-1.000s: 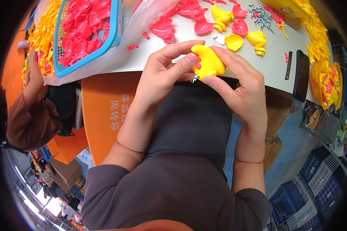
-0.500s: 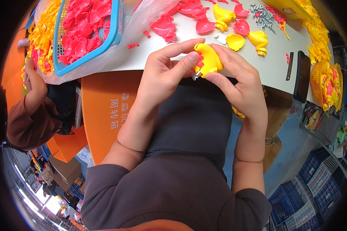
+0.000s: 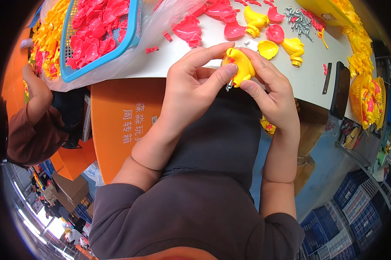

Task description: The recorder is manually assembling yellow toy parts by attaching red flower-like components.

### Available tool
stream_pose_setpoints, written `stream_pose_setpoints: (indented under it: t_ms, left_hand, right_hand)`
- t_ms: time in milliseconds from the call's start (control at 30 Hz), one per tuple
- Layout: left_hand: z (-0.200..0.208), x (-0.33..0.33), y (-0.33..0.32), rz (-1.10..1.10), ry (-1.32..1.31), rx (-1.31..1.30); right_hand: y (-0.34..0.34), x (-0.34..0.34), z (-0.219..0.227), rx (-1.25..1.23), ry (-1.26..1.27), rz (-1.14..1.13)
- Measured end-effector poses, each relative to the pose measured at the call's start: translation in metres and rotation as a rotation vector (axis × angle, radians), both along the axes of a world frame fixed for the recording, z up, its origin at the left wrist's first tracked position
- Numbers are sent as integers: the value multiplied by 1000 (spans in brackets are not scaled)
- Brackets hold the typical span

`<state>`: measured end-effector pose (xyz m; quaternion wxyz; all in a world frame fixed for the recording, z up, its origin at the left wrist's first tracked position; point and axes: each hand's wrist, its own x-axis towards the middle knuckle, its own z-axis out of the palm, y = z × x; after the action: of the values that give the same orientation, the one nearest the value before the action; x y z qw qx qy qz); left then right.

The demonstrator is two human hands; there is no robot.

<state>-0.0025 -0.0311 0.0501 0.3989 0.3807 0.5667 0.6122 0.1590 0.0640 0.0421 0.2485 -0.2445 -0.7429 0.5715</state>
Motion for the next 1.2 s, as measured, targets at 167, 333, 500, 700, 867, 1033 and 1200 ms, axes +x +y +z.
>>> stream_pose_setpoints:
  t_ms: [167, 333, 500, 700, 867, 1033, 1200]
  left_hand:
    - [2, 2, -1, 33, 84, 27]
    - [6, 0, -2, 60, 63, -11]
    - [7, -2, -2, 80, 236, -46]
    - [6, 1, 0, 152, 371, -5]
    - [8, 4, -1, 194, 465, 3]
    - [7, 8, 0, 216, 529, 28]
    - [6, 10, 1, 252, 565, 26]
  right_hand:
    - [-2, 0, -1, -49, 0, 0]
    - [-2, 2, -2, -42, 2, 24]
    - [0, 2, -4, 40, -13, 19]
    - [1, 3, -9, 26, 33, 7]
    - [2, 8, -14, -56, 36, 13]
    - [10, 17, -19, -35, 63, 58]
    - [13, 20, -22, -13, 16, 39]
